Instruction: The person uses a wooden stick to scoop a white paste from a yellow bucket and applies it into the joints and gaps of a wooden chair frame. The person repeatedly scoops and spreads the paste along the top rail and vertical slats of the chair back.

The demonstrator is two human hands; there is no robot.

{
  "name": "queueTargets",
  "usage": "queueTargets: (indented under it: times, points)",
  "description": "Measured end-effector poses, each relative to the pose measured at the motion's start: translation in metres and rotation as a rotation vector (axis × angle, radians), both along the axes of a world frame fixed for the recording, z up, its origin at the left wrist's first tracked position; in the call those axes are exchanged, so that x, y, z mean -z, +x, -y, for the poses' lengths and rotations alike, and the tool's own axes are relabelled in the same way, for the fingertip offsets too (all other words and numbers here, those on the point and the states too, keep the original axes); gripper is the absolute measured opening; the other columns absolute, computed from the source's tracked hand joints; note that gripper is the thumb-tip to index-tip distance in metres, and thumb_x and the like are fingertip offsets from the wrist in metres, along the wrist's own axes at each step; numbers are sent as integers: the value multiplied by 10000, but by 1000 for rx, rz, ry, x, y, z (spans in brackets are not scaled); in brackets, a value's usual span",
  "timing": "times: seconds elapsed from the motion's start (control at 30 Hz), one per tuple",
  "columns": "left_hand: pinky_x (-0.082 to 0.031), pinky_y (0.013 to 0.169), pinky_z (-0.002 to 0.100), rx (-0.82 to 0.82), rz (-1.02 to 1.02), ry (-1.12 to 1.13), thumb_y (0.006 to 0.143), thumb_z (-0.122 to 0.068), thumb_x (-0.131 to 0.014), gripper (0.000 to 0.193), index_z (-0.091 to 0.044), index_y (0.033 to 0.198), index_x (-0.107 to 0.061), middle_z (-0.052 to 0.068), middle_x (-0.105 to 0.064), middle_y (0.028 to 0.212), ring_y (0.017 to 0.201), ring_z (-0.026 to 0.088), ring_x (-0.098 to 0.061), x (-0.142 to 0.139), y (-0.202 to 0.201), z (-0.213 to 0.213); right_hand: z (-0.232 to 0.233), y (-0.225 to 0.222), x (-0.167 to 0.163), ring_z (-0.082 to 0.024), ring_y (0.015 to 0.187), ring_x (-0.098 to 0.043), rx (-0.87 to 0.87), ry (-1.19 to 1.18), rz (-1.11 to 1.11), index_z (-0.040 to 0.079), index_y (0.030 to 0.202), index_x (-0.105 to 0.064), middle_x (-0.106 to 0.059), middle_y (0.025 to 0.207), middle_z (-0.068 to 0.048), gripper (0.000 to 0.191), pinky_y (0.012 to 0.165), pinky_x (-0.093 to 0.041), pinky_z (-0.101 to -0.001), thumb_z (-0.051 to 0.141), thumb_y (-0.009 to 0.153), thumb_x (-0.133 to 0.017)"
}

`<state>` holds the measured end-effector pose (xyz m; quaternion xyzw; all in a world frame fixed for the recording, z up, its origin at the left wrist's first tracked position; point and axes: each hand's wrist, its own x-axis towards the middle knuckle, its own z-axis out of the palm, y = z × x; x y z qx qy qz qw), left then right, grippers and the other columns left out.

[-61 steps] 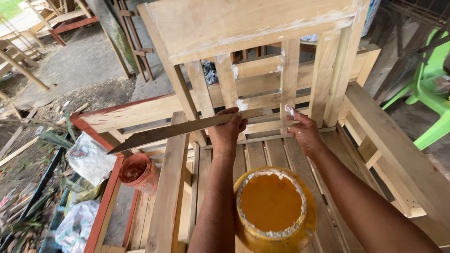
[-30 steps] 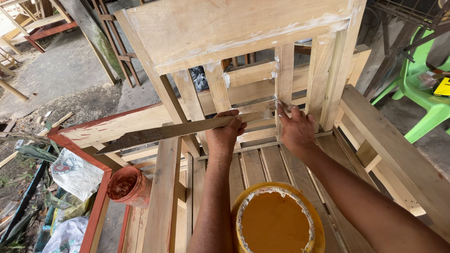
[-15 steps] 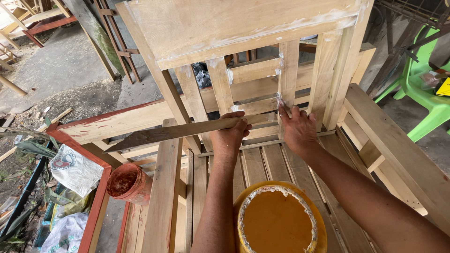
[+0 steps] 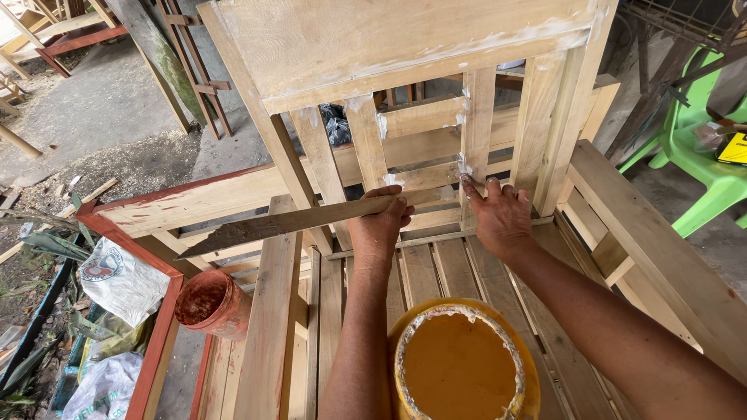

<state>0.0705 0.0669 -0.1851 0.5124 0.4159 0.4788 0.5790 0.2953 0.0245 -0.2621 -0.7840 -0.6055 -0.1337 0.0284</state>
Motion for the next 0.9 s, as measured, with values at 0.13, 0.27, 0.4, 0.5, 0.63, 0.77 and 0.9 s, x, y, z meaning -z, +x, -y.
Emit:
queueTargets:
  times: [0.13, 0.27, 0.4, 0.5, 0.63, 0.77, 0.9]
  points:
    - [-648, 740, 274, 16, 50, -11, 932, -27, -662, 250, 18, 1177, -688, 153, -751, 1012, 861, 187, -769, 4, 1, 1, -2, -1, 2, -270, 1052, -568, -6, 51, -13, 213, 1563, -488, -549, 1178, -112, 698, 902, -366, -440, 106, 883, -608]
    - [-648, 744, 277, 19, 94, -15, 935, -30, -668, 249, 18, 1178, -685, 154, -747, 1017, 863, 192, -767, 5, 2, 0, -2, 6, 0, -219, 1128, -573, -116, 314, -191, 255, 1396, -659, -572, 1244, -90, 590, 971, -359, -429, 84, 832, -639]
    - [-646, 738, 281, 15, 84, -15, 929, -34, -671, 254, 18, 1176, -692, 150, -746, 1017, 859, 195, -765, 3, 3, -1, 1, 10, -1, -155, 1028, -590, -254, 448, -340, 368, 1362, -706, -580, 1350, -62, 623, 1033, -347, -408, 28, 846, -626]
    - [-653, 755, 280, 22, 67, 18, 938, -31, -666, 245, 27, 1175, -691, 171, -758, 1008, 865, 201, -772, 1, 4, -2, 3, 8, 2, -180, 1113, -569, -263, 378, -197, 405, 1335, -715, -571, 1344, -78, 641, 973, -333, -402, 25, 822, -654]
    - [-654, 762, 285, 26, 76, 14, 935, -21, -663, 253, 26, 1182, -689, 171, -753, 1023, 873, 204, -772, 0, 2, -1, 4, 15, 8, -180, 1200, -551, -226, 385, -101, 384, 1318, -725, -568, 1362, -59, 660, 959, -323, -388, 7, 780, -664]
    - [-657, 770, 286, 19, 66, 5, 937, -30, -663, 259, 18, 1191, -688, 169, -753, 1039, 886, 204, -775, -1, 1, -1, 5, 25, 21, -173, 1190, -560, -119, 311, -196, 345, 1305, -721, -584, 1310, -42, 579, 969, -353, -404, 56, 806, -672]
    - [-659, 780, 286, 13, 47, 5, 940, -30, -665, 258, 11, 1193, -688, 167, -751, 1048, 894, 204, -775, -1, 2, -2, 5, 20, 34, -156, 1075, -608, -119, 93, -242, 338, 1356, -678, -598, 1262, -22, 539, 985, -389, -406, 58, 897, -632]
